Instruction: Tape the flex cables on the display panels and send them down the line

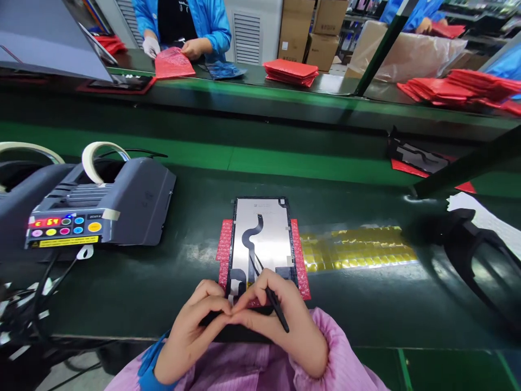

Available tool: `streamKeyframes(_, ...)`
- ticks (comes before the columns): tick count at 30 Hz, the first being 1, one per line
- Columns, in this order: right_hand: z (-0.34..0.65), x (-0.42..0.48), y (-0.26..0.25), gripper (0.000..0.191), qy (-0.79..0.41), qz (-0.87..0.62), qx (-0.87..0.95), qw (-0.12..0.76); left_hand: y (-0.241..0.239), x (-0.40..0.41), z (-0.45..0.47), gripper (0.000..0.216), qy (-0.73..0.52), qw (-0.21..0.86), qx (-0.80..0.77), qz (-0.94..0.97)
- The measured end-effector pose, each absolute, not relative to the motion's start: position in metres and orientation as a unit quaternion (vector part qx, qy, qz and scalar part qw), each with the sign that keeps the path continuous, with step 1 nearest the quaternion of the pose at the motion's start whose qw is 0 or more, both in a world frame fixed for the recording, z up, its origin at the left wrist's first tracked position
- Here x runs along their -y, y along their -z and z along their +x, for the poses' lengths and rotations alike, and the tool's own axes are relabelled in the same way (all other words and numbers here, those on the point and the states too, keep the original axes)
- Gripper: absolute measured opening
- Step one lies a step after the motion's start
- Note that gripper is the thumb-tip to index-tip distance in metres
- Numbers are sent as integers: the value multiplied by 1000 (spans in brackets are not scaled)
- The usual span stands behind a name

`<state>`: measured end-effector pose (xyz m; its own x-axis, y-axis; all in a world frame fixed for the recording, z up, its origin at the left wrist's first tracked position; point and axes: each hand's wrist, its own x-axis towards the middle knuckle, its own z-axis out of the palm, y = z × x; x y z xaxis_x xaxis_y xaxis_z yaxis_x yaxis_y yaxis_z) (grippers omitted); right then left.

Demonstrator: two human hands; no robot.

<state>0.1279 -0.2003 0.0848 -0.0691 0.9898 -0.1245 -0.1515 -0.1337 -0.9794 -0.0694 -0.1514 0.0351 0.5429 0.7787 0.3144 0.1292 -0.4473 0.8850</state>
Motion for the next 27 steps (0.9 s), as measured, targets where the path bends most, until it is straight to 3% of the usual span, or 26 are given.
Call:
streamKeyframes(5, 145, 155, -74, 44, -529, -509, 455, 504, -25, 146, -67, 27, -398, 485, -408, 664)
streamKeyframes(10, 158, 105, -48, 49, -585, -499, 477, 427, -32, 125, -73, 20, -359, 431, -421, 713)
streamKeyframes(14, 157, 89, -36, 48, -562, -511, 504, 412, -36, 111, -74, 24, -306, 361, -389, 791)
streamKeyframes(21, 156, 81, -34, 42, -519, -534, 518, 421, -25, 104, -58, 33, -209, 138, -388, 887)
streamKeyframes(27, 153, 80, -35, 37, -497, -548, 532, 412, -20, 107, -51, 38, -160, 68, -395, 902)
